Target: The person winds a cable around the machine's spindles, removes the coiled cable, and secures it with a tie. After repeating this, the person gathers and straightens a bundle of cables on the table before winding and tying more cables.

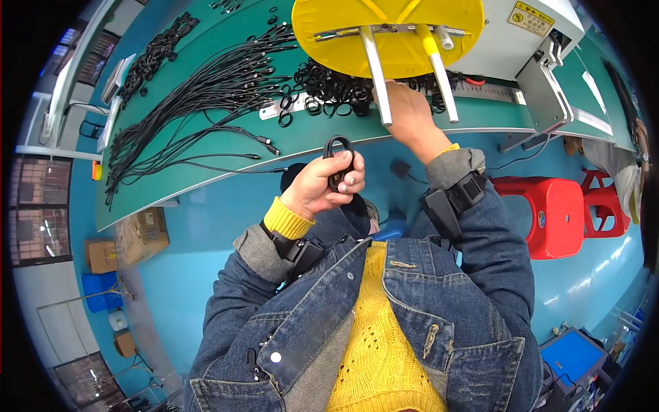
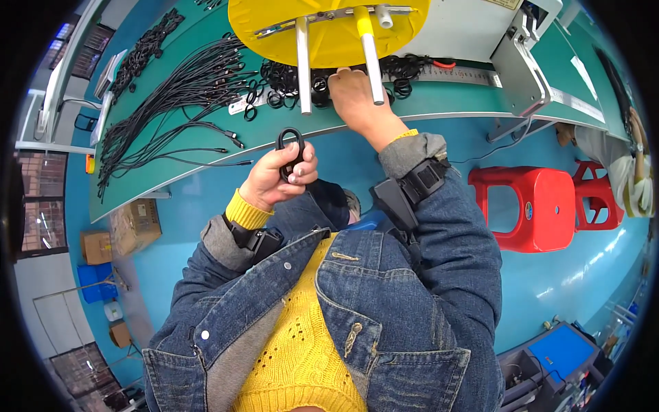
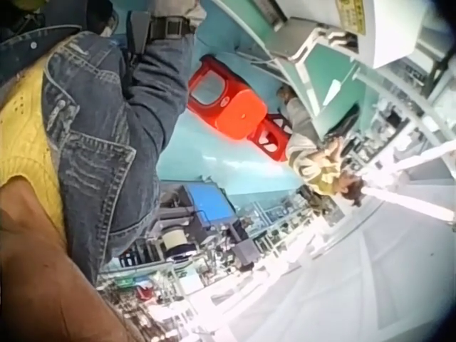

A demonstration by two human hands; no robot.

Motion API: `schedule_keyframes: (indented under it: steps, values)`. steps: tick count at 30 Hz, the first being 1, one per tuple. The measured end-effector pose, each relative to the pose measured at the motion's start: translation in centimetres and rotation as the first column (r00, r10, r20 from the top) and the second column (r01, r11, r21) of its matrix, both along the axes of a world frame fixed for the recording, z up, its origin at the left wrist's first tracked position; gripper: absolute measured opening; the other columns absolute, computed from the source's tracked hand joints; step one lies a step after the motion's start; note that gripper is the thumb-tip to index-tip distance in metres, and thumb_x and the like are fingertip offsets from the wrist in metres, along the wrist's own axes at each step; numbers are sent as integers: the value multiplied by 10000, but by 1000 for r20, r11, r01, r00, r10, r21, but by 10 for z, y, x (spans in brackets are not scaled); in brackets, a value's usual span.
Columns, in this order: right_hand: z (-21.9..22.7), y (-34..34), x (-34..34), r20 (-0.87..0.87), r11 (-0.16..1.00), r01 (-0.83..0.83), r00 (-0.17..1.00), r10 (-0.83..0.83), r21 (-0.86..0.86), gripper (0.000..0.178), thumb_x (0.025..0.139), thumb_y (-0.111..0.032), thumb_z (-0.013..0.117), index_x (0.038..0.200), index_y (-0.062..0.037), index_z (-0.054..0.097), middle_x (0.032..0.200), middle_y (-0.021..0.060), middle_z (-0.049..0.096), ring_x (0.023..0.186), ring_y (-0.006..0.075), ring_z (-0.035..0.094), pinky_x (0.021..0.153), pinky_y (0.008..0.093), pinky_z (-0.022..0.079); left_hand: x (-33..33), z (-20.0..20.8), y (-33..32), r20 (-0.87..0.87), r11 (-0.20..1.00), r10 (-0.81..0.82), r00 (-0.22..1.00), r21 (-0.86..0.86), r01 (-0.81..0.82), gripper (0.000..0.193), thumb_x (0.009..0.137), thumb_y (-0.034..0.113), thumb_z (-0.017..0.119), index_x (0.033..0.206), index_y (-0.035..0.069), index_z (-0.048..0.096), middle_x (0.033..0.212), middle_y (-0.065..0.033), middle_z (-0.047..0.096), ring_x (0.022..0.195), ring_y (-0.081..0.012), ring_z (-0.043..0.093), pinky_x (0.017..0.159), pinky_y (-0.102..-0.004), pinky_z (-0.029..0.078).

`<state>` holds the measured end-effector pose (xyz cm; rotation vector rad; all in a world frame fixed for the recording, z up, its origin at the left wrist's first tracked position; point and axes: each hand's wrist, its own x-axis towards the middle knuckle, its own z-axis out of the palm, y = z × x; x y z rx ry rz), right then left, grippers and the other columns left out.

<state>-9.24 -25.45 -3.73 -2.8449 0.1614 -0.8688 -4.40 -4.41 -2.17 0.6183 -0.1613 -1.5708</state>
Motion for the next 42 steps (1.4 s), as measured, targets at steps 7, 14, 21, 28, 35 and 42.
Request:
schedule_keyframes:
  steps: [7, 14, 21, 28, 35, 42]
  values:
    - [51, 49, -71, 35, 65, -47, 983, 178, 997, 128, 850, -148, 560, 816, -25, 572, 660, -8, 540, 564, 121, 481, 519, 224, 393, -19, 20, -12, 472, 978, 134, 871, 78, -193, 189, 892, 218, 545, 908, 30, 537, 687, -10, 477, 576, -65, 408, 409, -165, 301]
    - [8, 58, -109, 218, -217, -169, 949, 229, 962, 155, 888, -133, 516, 792, -21, 562, 700, -25, 541, 554, 48, 452, 482, 172, 363, -32, 9, -23, 818, 972, -164, 551, 229, -51, 142, 872, 189, 566, 898, 49, 559, 654, 19, 510, 545, -45, 446, 448, -173, 355]
    - [8, 71, -137, 258, -450, -91, 909, 327, 889, 95, 859, -106, 542, 873, -23, 586, 682, -7, 564, 566, 45, 503, 482, 186, 414, -29, 2, -20, 726, 972, -139, 674, 230, -47, 146, 858, 186, 595, 816, 57, 542, 647, 12, 531, 531, -51, 468, 459, -182, 372]
    - [38, 37, -132, -108, 165, 56, 941, 322, 985, 333, 765, -90, 658, 1081, -64, 556, 644, 4, 570, 595, 118, 562, 517, 240, 459, -42, 5, -25, 963, 970, -219, 155, 232, -77, 160, 777, 133, 636, 840, 7, 560, 638, -53, 560, 600, -109, 546, 529, -262, 443]
    - [31, 56, -109, -89, 828, -250, 937, 337, 501, 433, 678, -82, 722, 1056, -60, 513, 708, 52, 592, 597, 132, 559, 512, 229, 445, -55, 16, -28, 966, 978, -204, -160, 193, -86, 289, 683, 85, 688, 930, 0, 564, 770, -149, 621, 771, -213, 641, 665, -338, 492]
    - [5, 60, -113, 176, -251, -97, 932, 316, 963, 278, 766, -126, 644, 974, -29, 486, 765, 52, 596, 648, 131, 573, 524, 247, 449, -55, 12, -24, 996, 961, 48, 80, -25, -277, 418, 636, 53, 697, 1026, 26, 552, 887, -186, 620, 799, -320, 631, 675, -351, 490]
